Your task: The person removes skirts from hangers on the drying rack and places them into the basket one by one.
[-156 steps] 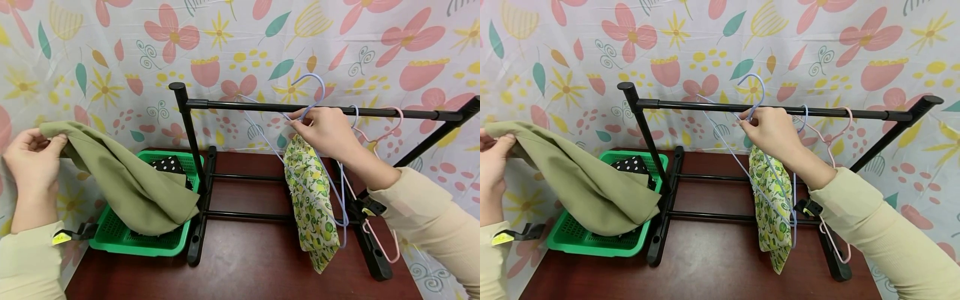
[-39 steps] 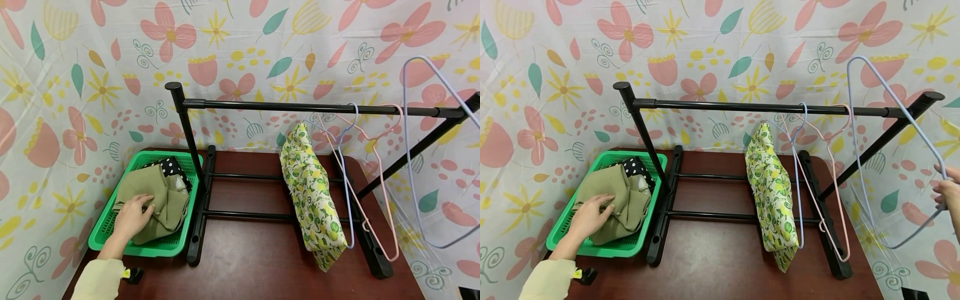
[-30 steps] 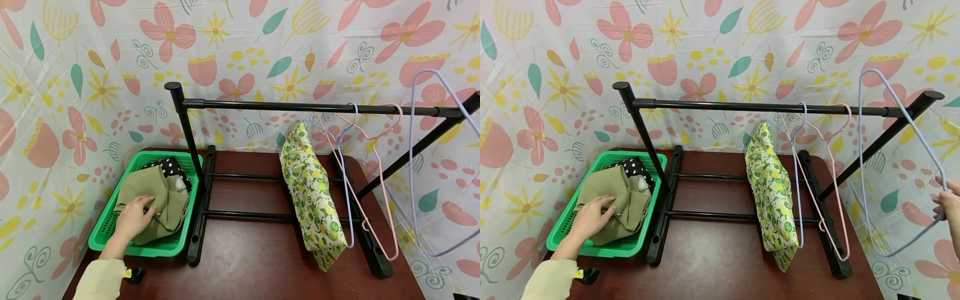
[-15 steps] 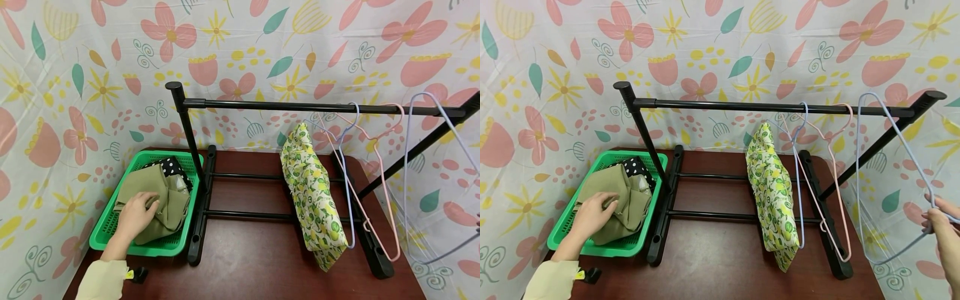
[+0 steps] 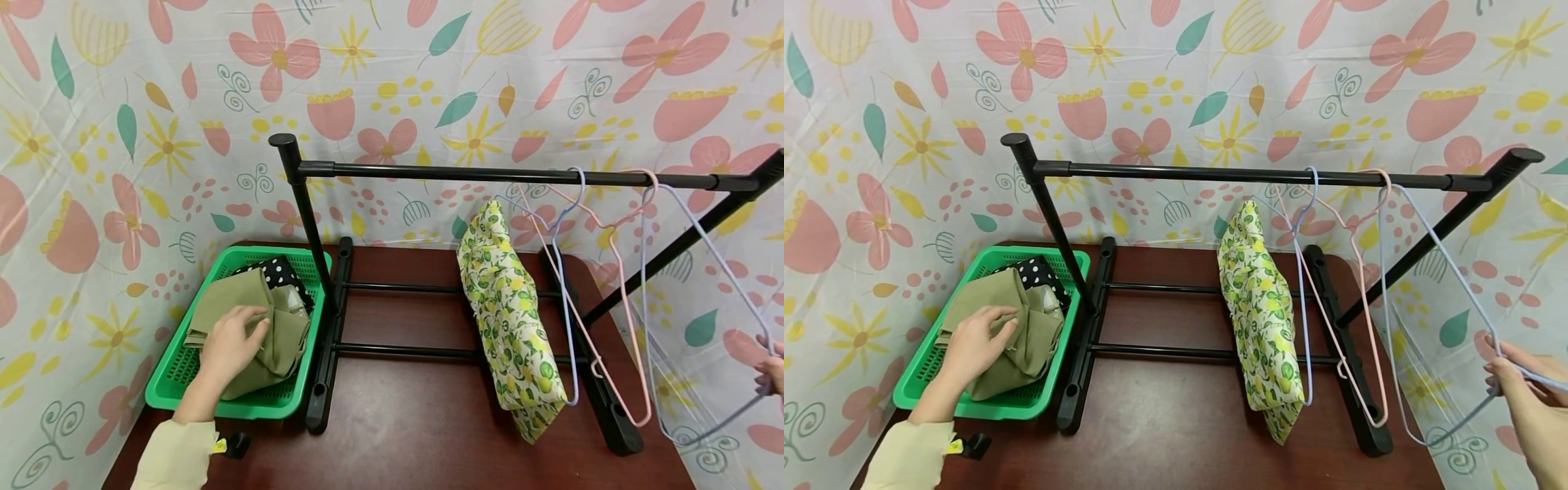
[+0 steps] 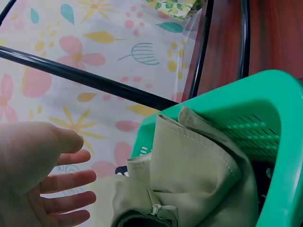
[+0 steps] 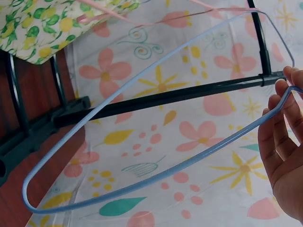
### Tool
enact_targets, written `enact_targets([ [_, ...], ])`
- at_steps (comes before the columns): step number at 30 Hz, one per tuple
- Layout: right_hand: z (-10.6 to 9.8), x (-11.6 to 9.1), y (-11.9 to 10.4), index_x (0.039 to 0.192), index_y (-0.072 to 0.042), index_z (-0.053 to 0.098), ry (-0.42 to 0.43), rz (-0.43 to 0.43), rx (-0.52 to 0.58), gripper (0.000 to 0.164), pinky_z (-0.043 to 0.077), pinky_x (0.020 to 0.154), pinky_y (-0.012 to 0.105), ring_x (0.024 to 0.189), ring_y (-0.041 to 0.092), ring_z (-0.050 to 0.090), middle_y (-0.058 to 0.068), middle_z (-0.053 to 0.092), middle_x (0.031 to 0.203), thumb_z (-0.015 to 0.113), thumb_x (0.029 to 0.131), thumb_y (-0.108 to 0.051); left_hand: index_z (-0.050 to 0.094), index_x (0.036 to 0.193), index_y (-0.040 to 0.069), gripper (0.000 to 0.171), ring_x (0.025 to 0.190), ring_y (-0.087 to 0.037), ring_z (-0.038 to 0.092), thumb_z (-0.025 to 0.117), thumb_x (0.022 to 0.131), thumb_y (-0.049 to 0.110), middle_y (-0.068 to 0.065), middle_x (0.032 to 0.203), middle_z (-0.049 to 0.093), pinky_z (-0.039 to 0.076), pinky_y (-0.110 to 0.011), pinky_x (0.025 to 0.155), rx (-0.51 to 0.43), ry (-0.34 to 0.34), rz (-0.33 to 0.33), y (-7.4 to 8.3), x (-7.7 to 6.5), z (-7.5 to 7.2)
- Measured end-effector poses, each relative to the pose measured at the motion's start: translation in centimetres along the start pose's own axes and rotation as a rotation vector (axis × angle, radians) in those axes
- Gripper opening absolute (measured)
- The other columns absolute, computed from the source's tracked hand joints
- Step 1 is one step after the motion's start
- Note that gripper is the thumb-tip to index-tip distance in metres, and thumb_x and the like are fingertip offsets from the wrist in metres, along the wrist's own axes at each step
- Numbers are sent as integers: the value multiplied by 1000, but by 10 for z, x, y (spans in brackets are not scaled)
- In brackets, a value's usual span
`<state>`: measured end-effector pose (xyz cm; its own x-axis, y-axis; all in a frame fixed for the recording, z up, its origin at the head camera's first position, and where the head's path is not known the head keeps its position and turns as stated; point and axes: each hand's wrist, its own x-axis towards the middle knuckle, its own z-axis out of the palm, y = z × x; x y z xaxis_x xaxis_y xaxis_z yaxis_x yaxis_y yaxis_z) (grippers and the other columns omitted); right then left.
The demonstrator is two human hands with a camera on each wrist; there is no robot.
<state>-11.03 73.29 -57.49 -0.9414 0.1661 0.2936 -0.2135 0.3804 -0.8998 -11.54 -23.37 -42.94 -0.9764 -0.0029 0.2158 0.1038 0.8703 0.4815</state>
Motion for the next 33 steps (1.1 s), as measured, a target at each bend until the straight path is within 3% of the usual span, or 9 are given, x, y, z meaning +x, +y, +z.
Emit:
enact_targets([
  [1,17,-7,-27,134,-27,48,72,49,-72,51,36,36,15,41,-2,44,-16,50,66,40,93,1,63,115,10,29,92,-34,59,54,92,26,-14,119,58,47,-50,69,-2,-1,0,1,0,0],
  [3,63,-25,-93,129,-20,55,253,-19,-288,40,35,40,11,44,-6,42,-24,49,72,42,94,-3,63,115,11,29,88,-32,60,54,93,26,-14,119,58,47,-48,67,-5,-3,2,3,2,0],
  [8,152,-43,-256,111,-36,61,350,-23,-343,42,33,47,1,49,-17,42,-39,49,72,45,93,-2,64,114,10,28,80,-30,61,54,93,25,-15,118,58,47,-48,67,-21,6,15,8,4,0],
  [11,181,-44,-313,97,-47,57,361,-55,-323,52,33,49,-1,52,-21,43,-42,50,70,45,90,3,65,113,10,27,82,-32,61,55,92,24,-15,117,59,46,-50,70,-41,14,22,11,4,0],
  [14,190,-39,-333,94,-49,56,364,-76,-345,52,33,50,-2,54,-23,43,-42,49,68,47,90,3,64,113,10,27,87,-33,61,55,92,24,-15,117,59,46,-53,75,-56,19,28,13,4,0],
  [19,190,-27,-337,104,-46,58,352,-89,-427,46,32,46,-1,52,-23,40,-45,46,67,53,90,-3,64,113,10,25,85,-32,61,56,92,21,-15,117,59,45,-53,77,-69,25,32,17,4,0],
  [24,192,-13,-341,101,-47,59,336,-218,-467,48,31,44,-1,49,-23,39,-45,45,67,58,86,-1,64,113,10,26,82,-30,61,55,92,21,-15,117,59,45,-52,76,-74,28,28,19,5,1],
  [29,197,1,-346,100,-35,64,306,-374,-438,45,31,45,-1,51,-23,40,-43,49,70,61,81,5,65,111,11,25,72,-23,59,56,92,22,-14,115,60,46,-49,72,-68,38,24,21,6,4],
  [33,202,14,-348,96,-42,60,276,-448,-425,49,30,50,-2,56,-22,41,-41,50,80,62,81,5,66,110,11,23,61,-15,53,57,91,22,-13,113,61,46,-42,66,-63,46,34,23,7,7],
])
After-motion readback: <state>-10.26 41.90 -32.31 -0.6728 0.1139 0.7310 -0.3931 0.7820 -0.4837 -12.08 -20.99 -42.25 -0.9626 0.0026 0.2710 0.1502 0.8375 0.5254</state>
